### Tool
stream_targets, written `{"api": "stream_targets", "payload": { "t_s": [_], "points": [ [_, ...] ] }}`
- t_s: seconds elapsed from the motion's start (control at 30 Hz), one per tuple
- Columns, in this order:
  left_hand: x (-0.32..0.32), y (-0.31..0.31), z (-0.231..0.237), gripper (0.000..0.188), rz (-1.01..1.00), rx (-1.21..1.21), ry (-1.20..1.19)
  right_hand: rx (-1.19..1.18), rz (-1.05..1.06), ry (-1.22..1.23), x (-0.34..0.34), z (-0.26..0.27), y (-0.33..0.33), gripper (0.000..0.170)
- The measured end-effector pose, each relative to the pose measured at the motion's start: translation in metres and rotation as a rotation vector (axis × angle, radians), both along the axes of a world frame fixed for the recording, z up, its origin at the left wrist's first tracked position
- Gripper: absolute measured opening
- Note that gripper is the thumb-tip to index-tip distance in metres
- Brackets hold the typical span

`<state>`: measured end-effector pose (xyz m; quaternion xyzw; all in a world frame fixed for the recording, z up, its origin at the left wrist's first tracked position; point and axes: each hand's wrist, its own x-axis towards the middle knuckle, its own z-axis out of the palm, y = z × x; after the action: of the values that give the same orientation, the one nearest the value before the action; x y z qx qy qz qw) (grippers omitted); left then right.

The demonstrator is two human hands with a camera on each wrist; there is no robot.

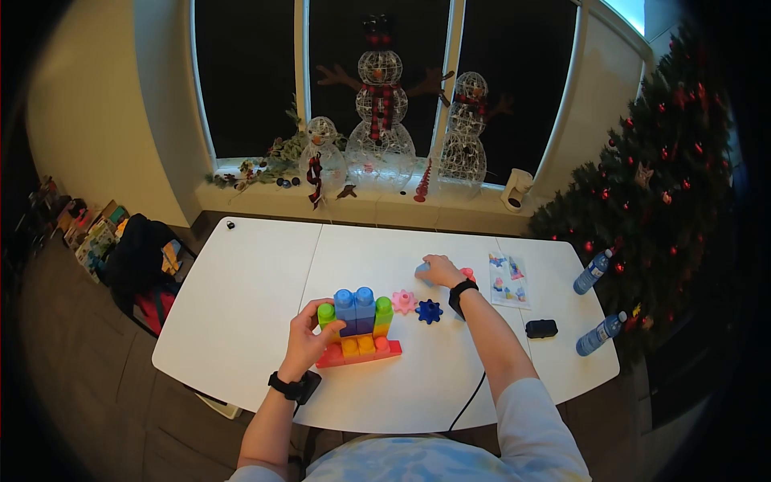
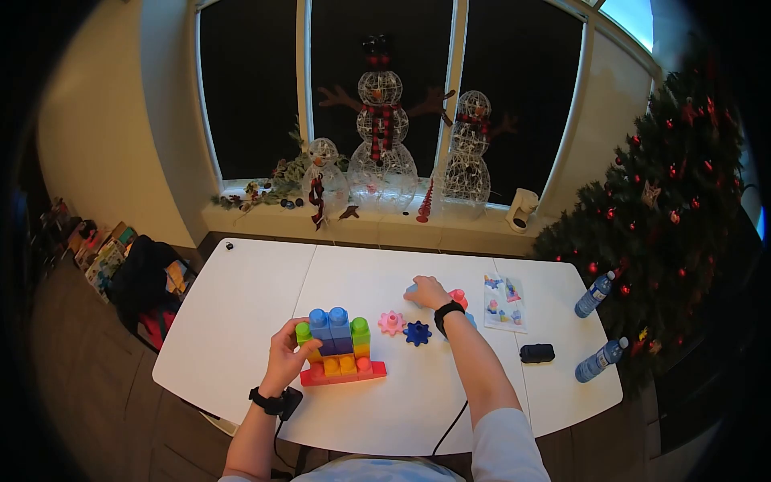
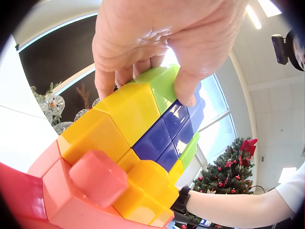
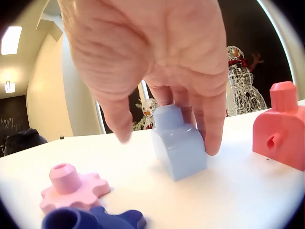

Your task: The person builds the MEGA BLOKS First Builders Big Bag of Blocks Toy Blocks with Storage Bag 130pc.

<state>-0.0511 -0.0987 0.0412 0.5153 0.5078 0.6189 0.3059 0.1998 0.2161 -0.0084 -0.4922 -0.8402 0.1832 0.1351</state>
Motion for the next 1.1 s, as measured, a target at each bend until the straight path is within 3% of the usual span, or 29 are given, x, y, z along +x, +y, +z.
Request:
{"api": "stream_targets", "payload": {
  "t_s": [0.13, 0.2, 0.27, 0.33, 0.4, 0.5, 0.6, 1.1],
  "points": [
    [0.001, -0.001, 0.0, 0.039, -0.015, -0.015, -0.001, 0.094, 0.097, -0.029, 0.001, -0.007, 0.01, 0.052],
    [-0.001, -0.002, 0.0, 0.04, -0.001, -0.021, 0.003, 0.082, -0.006, 0.24, -0.012, 0.045, -0.021, 0.051],
    [-0.001, -0.001, -0.003, 0.041, -0.012, -0.007, 0.019, -0.003, 0.192, 0.638, -0.026, 0.096, -0.049, 0.048],
    [-0.001, -0.002, -0.001, 0.041, -0.013, -0.023, 0.032, -0.115, 0.433, 0.818, -0.038, 0.16, -0.111, 0.045],
    [0.0, -0.002, 0.001, 0.042, -0.021, -0.027, 0.013, -0.012, 0.715, 0.688, -0.044, 0.194, -0.152, 0.043],
    [0.001, -0.003, 0.002, 0.042, -0.023, -0.017, 0.009, 0.081, 0.828, 0.541, -0.058, 0.194, -0.184, 0.047],
    [0.0, -0.003, 0.002, 0.041, -0.027, -0.02, 0.013, 0.088, 0.803, 0.442, -0.06, 0.192, -0.191, 0.047],
    [0.003, -0.003, 0.003, 0.041, -0.009, -0.025, -0.003, 0.291, 0.774, 0.474, -0.059, 0.166, -0.199, 0.053]
  ]
}}
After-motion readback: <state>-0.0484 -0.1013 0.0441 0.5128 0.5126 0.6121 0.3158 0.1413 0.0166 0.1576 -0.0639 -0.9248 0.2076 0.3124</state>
